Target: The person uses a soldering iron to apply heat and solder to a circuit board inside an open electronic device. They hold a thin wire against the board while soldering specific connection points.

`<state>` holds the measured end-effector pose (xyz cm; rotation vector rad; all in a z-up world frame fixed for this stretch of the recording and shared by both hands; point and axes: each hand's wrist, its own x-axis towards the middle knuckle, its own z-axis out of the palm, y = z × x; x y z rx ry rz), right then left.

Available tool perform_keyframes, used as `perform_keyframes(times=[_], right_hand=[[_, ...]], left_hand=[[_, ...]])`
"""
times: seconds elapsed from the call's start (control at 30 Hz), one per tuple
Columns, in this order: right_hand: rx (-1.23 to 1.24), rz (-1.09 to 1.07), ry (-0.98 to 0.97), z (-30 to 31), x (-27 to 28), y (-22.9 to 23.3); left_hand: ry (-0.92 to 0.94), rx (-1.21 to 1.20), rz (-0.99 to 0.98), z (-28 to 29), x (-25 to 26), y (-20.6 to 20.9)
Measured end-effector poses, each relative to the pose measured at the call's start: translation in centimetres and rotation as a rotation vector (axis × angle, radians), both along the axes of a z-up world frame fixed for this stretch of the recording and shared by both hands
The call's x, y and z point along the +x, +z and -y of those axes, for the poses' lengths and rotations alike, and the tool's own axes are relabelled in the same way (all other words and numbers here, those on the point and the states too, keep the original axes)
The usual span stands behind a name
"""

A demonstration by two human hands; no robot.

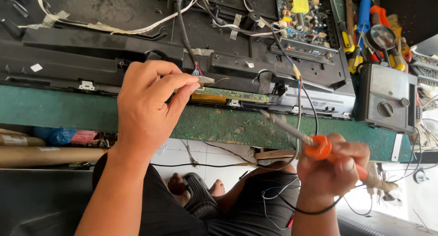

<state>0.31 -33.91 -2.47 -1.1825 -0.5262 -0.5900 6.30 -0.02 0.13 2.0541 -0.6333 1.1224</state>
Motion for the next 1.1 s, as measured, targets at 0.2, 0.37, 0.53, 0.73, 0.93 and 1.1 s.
perform_keyframes(times=[0.2,0.37,0.53,0.73,0.93,1.1], right_hand=[[-0.044,0.031,-0.118,-2.5,3.3,-0.7],[-0.066,-0.002,-0.235,-1.6,3.2,-2.2],[-0.164,-0.043,-0.315,-2.2,3.5,-1.6],[-0.244,-0.037,-0.311,-3.1,3.1,-1.1],[-0.219,-0.013,-0.217,-2.2,3.2,-1.3],[-0.232,0.094,-0.188,-1.3,3.9,-2.1]], left_hand=[[-0.070,-0.020,-0.073,-0.3,-0.2,-0.3],[-0.108,0.002,-0.108,-0.5,-0.2,-0.7],[-0.121,0.004,-0.110,-0.5,-0.3,-1.3],[-0.229,0.026,-0.078,-0.6,-0.4,-1.7],[-0.290,0.112,-0.094,0.0,-0.4,-0.9],[-0.237,0.094,-0.103,1.4,-0.8,-0.5]])
